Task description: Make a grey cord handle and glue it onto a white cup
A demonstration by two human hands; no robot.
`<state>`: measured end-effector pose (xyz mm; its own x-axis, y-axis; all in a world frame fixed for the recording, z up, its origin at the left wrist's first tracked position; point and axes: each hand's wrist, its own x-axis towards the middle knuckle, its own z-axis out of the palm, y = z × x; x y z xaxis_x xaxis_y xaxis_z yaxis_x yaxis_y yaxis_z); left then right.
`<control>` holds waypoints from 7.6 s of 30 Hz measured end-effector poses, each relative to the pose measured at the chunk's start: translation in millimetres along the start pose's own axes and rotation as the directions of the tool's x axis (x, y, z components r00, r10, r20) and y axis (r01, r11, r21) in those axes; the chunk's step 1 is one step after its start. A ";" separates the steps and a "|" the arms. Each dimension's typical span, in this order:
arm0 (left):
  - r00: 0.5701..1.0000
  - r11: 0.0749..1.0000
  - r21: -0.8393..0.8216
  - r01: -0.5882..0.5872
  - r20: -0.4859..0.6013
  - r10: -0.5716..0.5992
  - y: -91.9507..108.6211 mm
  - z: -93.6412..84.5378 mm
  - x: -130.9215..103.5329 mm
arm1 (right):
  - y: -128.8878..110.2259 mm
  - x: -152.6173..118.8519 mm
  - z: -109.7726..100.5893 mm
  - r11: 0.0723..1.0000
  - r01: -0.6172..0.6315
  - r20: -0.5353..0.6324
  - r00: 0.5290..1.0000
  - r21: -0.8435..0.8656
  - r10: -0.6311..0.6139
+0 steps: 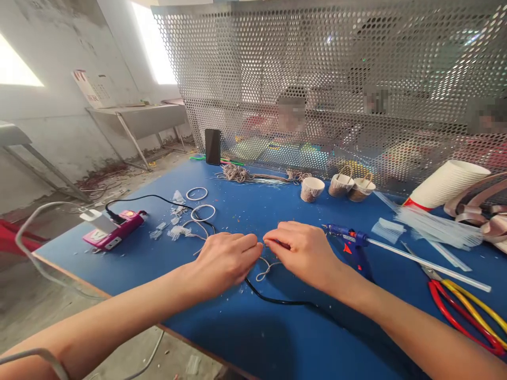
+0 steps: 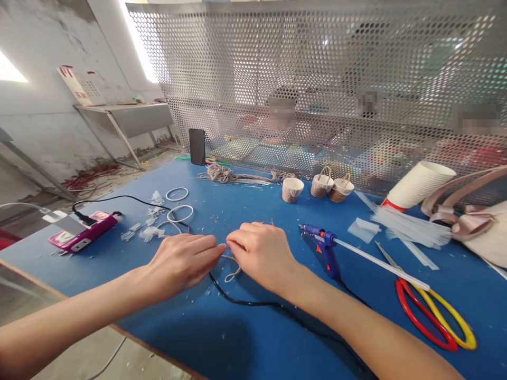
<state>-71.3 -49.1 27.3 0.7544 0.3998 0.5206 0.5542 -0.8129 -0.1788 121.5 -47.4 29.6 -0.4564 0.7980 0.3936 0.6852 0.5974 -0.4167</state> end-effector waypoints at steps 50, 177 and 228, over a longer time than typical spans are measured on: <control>0.887 0.862 -0.294 0.413 -0.086 -0.454 4.9 16.2 -1.4 | -1.3 7.5 26.2 0.271 -0.563 0.406 0.787 0.781 0.464; 0.471 -0.439 -0.678 0.589 0.730 -0.495 11.9 78.2 46.7 | 113.3 -93.5 -45.6 0.683 -0.724 0.026 0.688 0.099 0.725; 0.555 -0.271 -0.662 0.699 0.741 -0.377 29.7 68.8 40.6 | 32.6 -98.2 -13.4 0.715 -0.579 -0.025 0.771 0.392 0.637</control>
<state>0.0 -27.8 -14.2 0.4707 0.8424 -0.2624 0.1443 0.2199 0.9648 196.2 -107.4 -11.6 0.0985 0.9934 0.0583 0.5321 -0.0031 -0.8467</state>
